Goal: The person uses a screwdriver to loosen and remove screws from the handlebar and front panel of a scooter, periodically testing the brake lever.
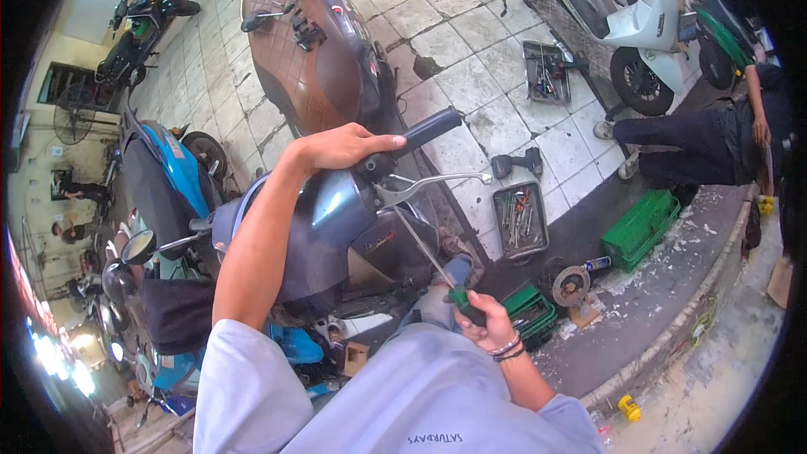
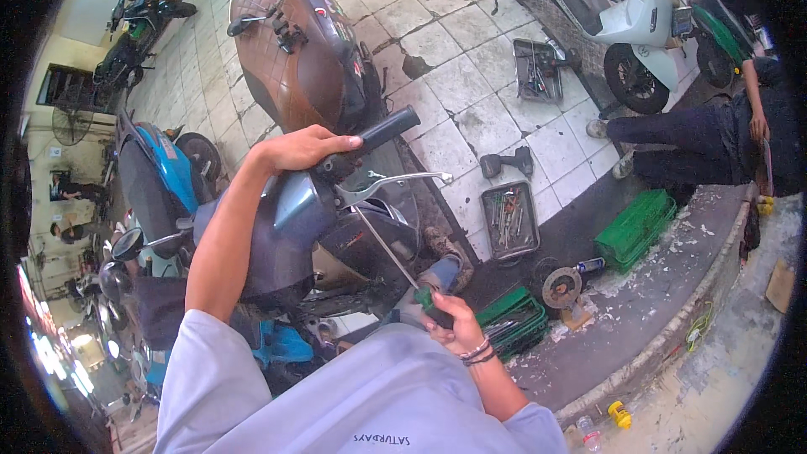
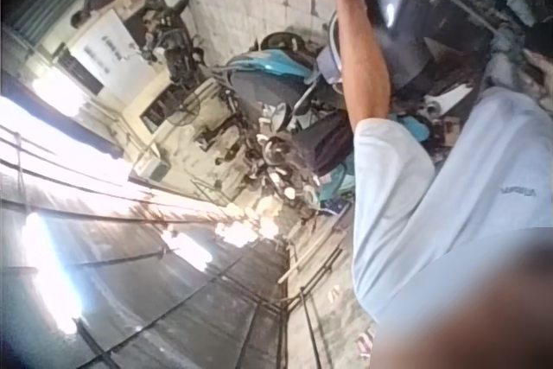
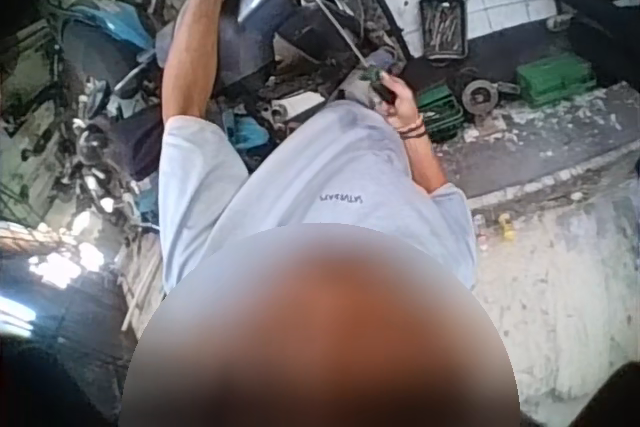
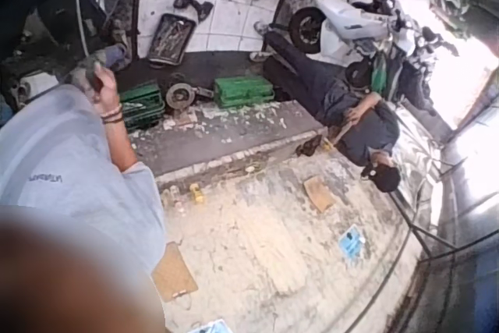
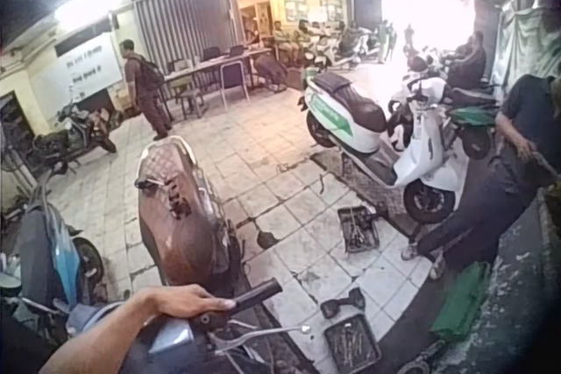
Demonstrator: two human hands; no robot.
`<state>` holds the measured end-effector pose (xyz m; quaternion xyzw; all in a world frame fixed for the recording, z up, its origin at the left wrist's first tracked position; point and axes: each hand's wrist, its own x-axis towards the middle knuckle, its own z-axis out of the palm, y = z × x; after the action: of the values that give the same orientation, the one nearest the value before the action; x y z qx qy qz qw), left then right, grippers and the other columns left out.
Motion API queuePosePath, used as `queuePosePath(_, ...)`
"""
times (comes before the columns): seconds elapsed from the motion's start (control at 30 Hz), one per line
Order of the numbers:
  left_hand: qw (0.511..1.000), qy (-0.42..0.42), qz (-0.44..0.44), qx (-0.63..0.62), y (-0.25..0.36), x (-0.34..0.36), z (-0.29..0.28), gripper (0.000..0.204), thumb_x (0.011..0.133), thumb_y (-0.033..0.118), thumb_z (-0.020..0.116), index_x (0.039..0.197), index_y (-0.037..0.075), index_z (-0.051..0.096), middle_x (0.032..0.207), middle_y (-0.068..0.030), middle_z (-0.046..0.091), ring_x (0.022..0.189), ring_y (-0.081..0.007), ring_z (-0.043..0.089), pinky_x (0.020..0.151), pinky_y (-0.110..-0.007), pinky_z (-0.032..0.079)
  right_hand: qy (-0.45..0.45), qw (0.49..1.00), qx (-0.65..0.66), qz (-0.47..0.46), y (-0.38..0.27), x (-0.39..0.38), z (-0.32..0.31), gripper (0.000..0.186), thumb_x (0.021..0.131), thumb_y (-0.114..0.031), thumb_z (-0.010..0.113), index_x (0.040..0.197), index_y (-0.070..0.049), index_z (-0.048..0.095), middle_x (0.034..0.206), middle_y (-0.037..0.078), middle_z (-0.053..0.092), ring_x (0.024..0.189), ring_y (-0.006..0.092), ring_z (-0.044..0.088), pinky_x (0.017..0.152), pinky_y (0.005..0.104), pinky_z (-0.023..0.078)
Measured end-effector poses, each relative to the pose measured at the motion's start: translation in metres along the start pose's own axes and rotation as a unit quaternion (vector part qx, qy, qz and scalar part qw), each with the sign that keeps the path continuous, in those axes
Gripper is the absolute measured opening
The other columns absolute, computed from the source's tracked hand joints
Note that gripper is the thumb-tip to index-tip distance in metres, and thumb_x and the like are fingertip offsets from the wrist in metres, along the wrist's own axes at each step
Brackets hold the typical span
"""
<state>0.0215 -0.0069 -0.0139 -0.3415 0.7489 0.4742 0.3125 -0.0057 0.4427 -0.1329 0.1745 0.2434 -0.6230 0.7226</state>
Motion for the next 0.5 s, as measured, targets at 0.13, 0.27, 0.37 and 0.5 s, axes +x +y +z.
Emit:
queuePosePath(0.13, 1.000, 0.001, 0.009, -0.021, -0.002, -0.003, 0.002, 0.084, 0.103, 0.075, 0.059, 0.121, -0.004, 0.080, 0.105, -0.0082, 0.078, 0.099, -0.0169, 0.069, 0.091, -0.036, 0.056, 0.060, 0.989, -0.097, -0.089, -0.007, -0.004, 0.029, 0.040, 0.105, -0.025, 0.070, 0.135, -0.002, 0.057, 0.086, 0.010, 0.065, 0.046, 0.0060, 0.040, 0.043, 0.0229, 0.031)
queuePosePath(0.27, 0.998, -0.004, 0.003, -0.062, -0.006, 0.002, 0.001, 0.079, 0.104, 0.072, 0.060, 0.121, -0.003, 0.081, 0.104, -0.0069, 0.078, 0.097, -0.0160, 0.068, 0.089, -0.035, 0.056, 0.222, 0.867, -0.352, -0.274, 0.022, -0.002, 0.025, 0.039, 0.090, -0.006, 0.083, 0.125, 0.000, 0.066, 0.089, 0.010, 0.071, 0.061, 0.0142, 0.061, 0.052, 0.0279, 0.045)
queuePosePath(0.37, 0.998, -0.003, 0.006, -0.060, -0.007, 0.004, 0.000, 0.079, 0.104, 0.071, 0.061, 0.121, -0.003, 0.081, 0.103, -0.0064, 0.078, 0.097, -0.0156, 0.068, 0.089, -0.035, 0.056, 0.247, 0.600, -0.588, -0.483, 0.030, 0.008, 0.035, 0.031, 0.093, -0.008, 0.082, 0.122, 0.002, 0.074, 0.093, 0.013, 0.076, 0.077, 0.0215, 0.073, 0.067, 0.0329, 0.056)
queuePosePath(0.5, 0.999, 0.001, 0.004, -0.041, 0.003, -0.003, 0.000, 0.079, 0.104, 0.071, 0.062, 0.121, -0.004, 0.081, 0.101, -0.0062, 0.078, 0.096, -0.0151, 0.068, 0.089, -0.035, 0.056, 0.233, 0.600, -0.600, -0.475, 0.020, 0.009, 0.033, 0.031, 0.098, -0.012, 0.079, 0.124, 0.004, 0.075, 0.095, 0.016, 0.077, 0.078, 0.0246, 0.075, 0.070, 0.0355, 0.056)
